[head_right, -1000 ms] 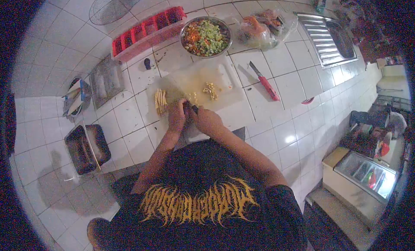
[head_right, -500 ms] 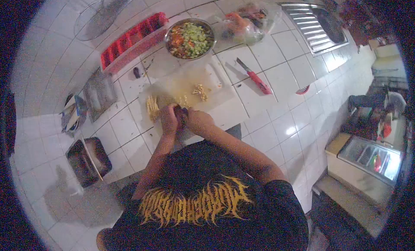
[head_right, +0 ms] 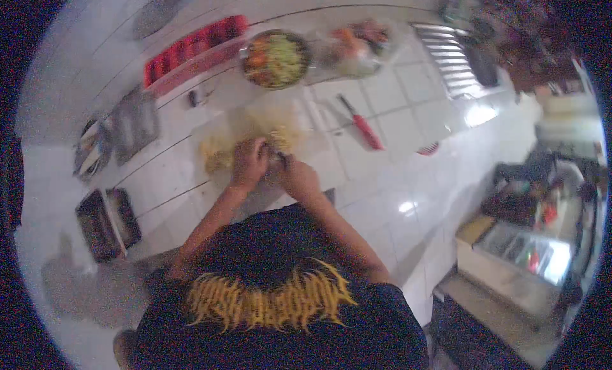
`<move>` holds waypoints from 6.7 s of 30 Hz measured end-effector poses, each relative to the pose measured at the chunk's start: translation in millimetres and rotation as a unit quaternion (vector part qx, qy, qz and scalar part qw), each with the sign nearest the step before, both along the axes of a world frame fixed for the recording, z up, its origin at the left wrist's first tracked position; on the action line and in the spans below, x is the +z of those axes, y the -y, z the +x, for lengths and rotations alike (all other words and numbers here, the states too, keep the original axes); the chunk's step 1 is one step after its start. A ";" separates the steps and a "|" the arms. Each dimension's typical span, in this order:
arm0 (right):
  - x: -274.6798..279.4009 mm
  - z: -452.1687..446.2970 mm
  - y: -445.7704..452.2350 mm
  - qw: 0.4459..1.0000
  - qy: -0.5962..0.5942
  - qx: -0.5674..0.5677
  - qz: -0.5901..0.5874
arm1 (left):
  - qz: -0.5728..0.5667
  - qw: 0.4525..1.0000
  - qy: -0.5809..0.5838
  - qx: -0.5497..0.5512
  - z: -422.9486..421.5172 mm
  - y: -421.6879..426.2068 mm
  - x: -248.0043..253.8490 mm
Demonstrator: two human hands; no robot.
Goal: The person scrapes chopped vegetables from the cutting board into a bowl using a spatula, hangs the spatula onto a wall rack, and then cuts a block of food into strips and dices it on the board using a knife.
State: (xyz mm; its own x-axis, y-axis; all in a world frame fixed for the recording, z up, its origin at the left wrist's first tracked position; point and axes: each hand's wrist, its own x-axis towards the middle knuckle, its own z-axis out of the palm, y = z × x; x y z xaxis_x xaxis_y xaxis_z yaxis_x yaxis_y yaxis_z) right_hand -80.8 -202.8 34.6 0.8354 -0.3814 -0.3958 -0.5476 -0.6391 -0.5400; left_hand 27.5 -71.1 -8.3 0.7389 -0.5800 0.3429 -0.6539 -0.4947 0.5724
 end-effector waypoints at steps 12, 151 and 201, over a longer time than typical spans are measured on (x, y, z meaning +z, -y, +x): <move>-1.7 -4.9 -6.7 0.997 0.002 0.048 0.063 | 0.185 0.955 -0.013 0.233 23.5 -107.0 25.0; 11.7 25.0 -11.7 0.990 -0.057 0.129 -0.013 | 0.011 0.998 -0.003 0.064 -10.3 -33.5 -18.2; 21.9 19.1 -26.1 0.984 -0.094 0.147 -0.033 | -0.027 0.996 -0.063 0.056 -4.9 -36.5 -24.2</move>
